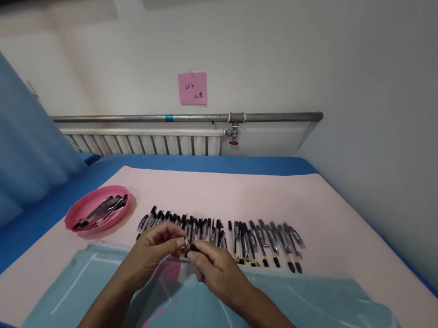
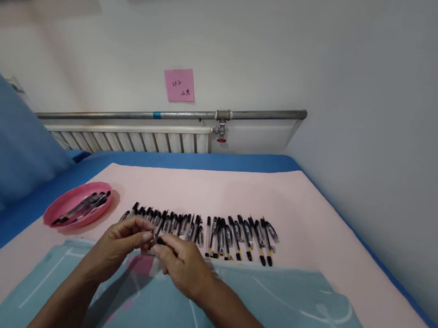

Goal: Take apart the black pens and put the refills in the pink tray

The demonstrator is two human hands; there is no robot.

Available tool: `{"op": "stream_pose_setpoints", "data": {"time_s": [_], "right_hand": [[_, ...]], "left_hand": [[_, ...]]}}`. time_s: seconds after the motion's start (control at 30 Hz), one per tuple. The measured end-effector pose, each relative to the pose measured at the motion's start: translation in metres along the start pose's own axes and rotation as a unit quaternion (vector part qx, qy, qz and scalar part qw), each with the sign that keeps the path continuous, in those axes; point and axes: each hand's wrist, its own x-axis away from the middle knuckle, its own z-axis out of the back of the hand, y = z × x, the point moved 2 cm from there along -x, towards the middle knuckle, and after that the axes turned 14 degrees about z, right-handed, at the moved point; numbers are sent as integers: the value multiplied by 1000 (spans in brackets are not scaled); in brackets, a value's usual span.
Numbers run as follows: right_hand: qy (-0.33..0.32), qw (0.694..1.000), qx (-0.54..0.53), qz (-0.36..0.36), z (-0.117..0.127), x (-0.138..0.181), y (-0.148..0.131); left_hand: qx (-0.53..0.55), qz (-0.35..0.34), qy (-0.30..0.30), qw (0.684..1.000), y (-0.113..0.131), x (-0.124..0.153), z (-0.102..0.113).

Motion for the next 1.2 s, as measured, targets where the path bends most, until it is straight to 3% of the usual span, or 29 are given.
{"op": "stream_pose_setpoints", "data": {"time_s": [0.3,0.63,0.87,1.2], "right_hand": [[-17,997,63,39,3,2,-2],[-42,985,151,73,1,3,8],[-66,957,269,87,2,5,14],[-57,940,330,61,2,4,10]], "left_hand": [[60,38,-34,997,-6,3,3],[-19,42,-36,998,-4,7,8],[-47,57,-23,997,-5,6,5],[179,97,-2,979,-30,-8,-13]]}}
